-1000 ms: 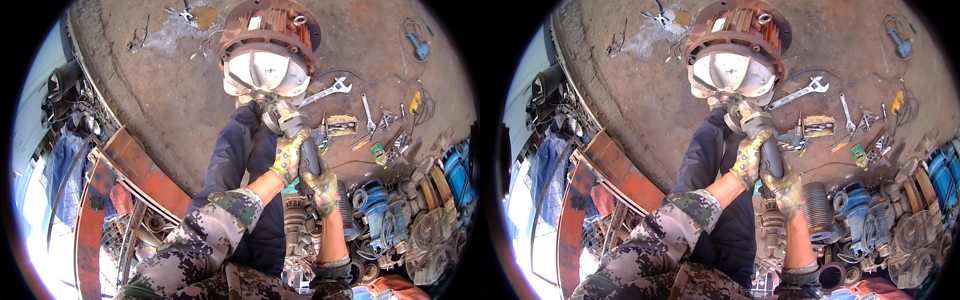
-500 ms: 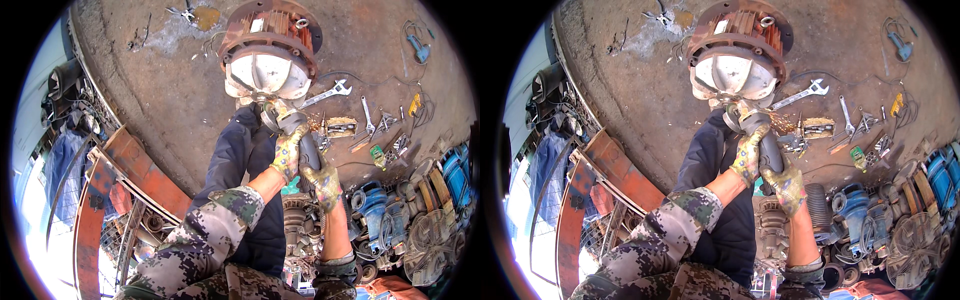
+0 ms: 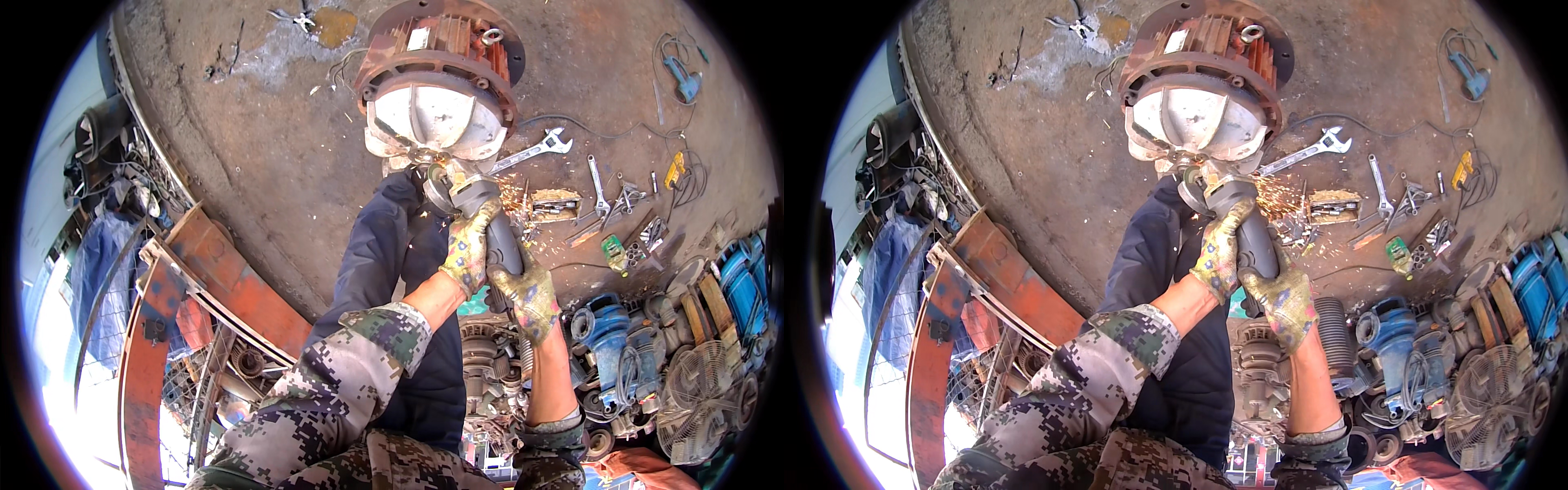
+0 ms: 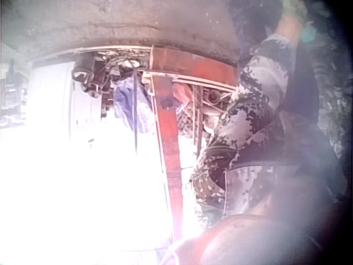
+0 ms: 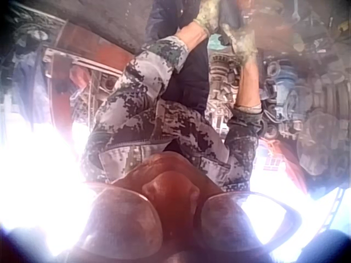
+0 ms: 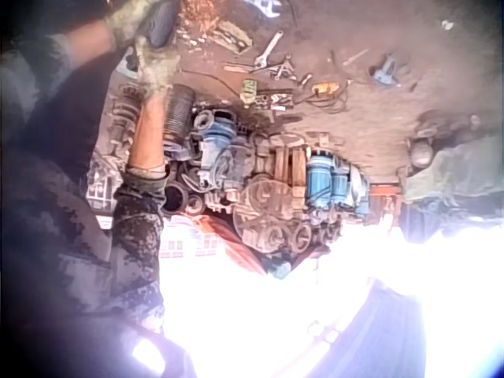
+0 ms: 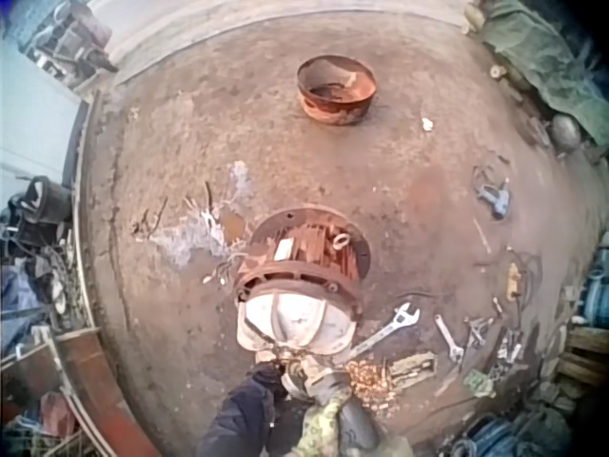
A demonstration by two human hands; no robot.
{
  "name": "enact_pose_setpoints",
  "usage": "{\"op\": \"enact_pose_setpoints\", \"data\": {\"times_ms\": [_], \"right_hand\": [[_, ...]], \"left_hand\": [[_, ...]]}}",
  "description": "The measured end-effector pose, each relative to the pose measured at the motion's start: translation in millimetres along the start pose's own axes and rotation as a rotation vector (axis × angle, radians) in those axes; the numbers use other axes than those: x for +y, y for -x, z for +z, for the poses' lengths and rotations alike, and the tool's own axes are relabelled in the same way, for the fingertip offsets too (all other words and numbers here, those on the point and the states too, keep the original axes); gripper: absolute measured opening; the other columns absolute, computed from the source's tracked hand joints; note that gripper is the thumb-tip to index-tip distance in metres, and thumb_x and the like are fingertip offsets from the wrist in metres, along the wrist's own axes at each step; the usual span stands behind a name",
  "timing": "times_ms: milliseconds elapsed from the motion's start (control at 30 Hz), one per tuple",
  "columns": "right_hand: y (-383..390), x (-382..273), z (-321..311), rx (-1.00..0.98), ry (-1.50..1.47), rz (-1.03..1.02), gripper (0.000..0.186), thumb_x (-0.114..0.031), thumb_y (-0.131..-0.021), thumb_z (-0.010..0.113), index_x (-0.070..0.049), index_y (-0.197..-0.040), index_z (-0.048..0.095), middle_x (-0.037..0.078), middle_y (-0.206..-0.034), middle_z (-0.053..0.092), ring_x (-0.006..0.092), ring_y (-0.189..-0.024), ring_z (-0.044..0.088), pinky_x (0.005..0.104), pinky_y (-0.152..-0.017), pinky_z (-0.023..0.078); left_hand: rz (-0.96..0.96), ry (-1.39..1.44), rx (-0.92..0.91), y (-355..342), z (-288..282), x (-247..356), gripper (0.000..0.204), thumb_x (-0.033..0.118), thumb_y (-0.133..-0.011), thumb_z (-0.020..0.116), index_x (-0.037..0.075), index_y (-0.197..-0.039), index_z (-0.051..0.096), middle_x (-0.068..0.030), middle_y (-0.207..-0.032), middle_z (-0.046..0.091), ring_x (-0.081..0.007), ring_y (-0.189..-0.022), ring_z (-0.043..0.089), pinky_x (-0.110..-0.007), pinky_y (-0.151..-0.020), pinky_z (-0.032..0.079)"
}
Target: The person uses an angle grinder to cut a metal component attached to a motor, then uses a hammer and chisel to remove parts of the motor assembly. The person works on the motor while sitting on the ground in a cluttered workshop.
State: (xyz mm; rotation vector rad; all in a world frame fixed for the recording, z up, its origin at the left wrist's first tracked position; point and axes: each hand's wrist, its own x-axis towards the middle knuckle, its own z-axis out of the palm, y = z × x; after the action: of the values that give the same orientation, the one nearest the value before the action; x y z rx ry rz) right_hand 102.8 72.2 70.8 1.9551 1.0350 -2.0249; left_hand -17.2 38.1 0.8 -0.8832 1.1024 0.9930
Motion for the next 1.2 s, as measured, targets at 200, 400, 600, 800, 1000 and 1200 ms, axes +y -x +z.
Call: {"op": "enact_pose_setpoints", "data": {"times_ms": [200, 400, 600, 800, 1000, 1200], "right_hand": [[5.7, -6.9, 1.1, -0.033, -0.063, 0.079, 0.058, -0.014, -0.09, 0.074, 0.004, -0.142, 0.056, 0.01, -0.102, 0.072, 0.013, -0.078, 0.066, 0.0308, -0.062, 0.057], [4.6, -1.2, 3.6, 0.016, -0.011, 0.03, 0.057, -0.014, -0.09, 0.074, 0.004, -0.142, 0.057, 0.009, -0.099, 0.072, 0.0128, -0.075, 0.066, 0.0309, -0.06, 0.056], [10.0, -21.2, 9.5, -0.024, -0.192, 0.084, 0.059, -0.013, -0.09, 0.075, 0.004, -0.143, 0.057, 0.009, -0.102, 0.072, 0.0125, -0.078, 0.066, 0.0299, -0.063, 0.057], [17.9, 5.2, 7.3, 0.035, -0.131, 0.099, 0.062, -0.012, -0.087, 0.078, 0.005, -0.143, 0.056, 0.01, -0.11, 0.073, 0.0114, -0.089, 0.066, 0.0291, -0.073, 0.057], [25.0, 23.5, 6.6, 0.024, -0.108, 0.003, 0.064, -0.027, -0.088, 0.079, 0.002, -0.141, 0.059, 0.01, -0.108, 0.074, 0.0128, -0.094, 0.066, 0.0325, -0.082, 0.056], [15.9, 9.7, 13.3, 0.008, -0.196, 0.016, 0.064, -0.025, -0.089, 0.079, 0.004, -0.142, 0.057, 0.01, -0.109, 0.073, 0.0132, -0.092, 0.066, 0.0305, -0.082, 0.056]], "left_hand": [[0.037, -0.023, -0.018, -4.0, -4.9, -2.7, 0.036, 0.03, -0.094, 0.075, 0.002, -0.113, 0.061, -0.0146, -0.087, 0.07, -0.0274, -0.072, 0.072, -0.042, -0.065, 0.062], [0.038, -0.037, -0.019, -2.7, -3.8, -1.1, 0.037, 0.029, -0.095, 0.074, 0.001, -0.113, 0.06, -0.0164, -0.086, 0.07, -0.028, -0.071, 0.072, -0.042, -0.063, 0.062], [0.024, -0.043, 0.011, -1.4, -6.2, 1.0, 0.038, 0.029, -0.094, 0.075, 0.0, -0.113, 0.06, -0.0166, -0.087, 0.07, -0.0279, -0.072, 0.073, -0.042, -0.063, 0.062], [0.04, -0.145, 0.025, 5.4, -5.7, -11.2, 0.035, 0.029, -0.094, 0.076, 0.001, -0.112, 0.063, -0.0119, -0.088, 0.07, -0.0227, -0.07, 0.071, -0.037, -0.062, 0.061], [0.016, -0.137, 0.002, 6.2, -12.1, -16.5, 0.036, 0.029, -0.094, 0.076, 0.002, -0.114, 0.063, -0.0121, -0.09, 0.07, -0.0224, -0.07, 0.071, -0.036, -0.062, 0.06], [0.078, -0.175, -0.009, 4.3, -11.0, -3.1, 0.036, 0.029, -0.094, 0.076, 0.002, -0.113, 0.064, -0.0114, -0.092, 0.07, -0.0225, -0.073, 0.071, -0.037, -0.065, 0.061]]}}
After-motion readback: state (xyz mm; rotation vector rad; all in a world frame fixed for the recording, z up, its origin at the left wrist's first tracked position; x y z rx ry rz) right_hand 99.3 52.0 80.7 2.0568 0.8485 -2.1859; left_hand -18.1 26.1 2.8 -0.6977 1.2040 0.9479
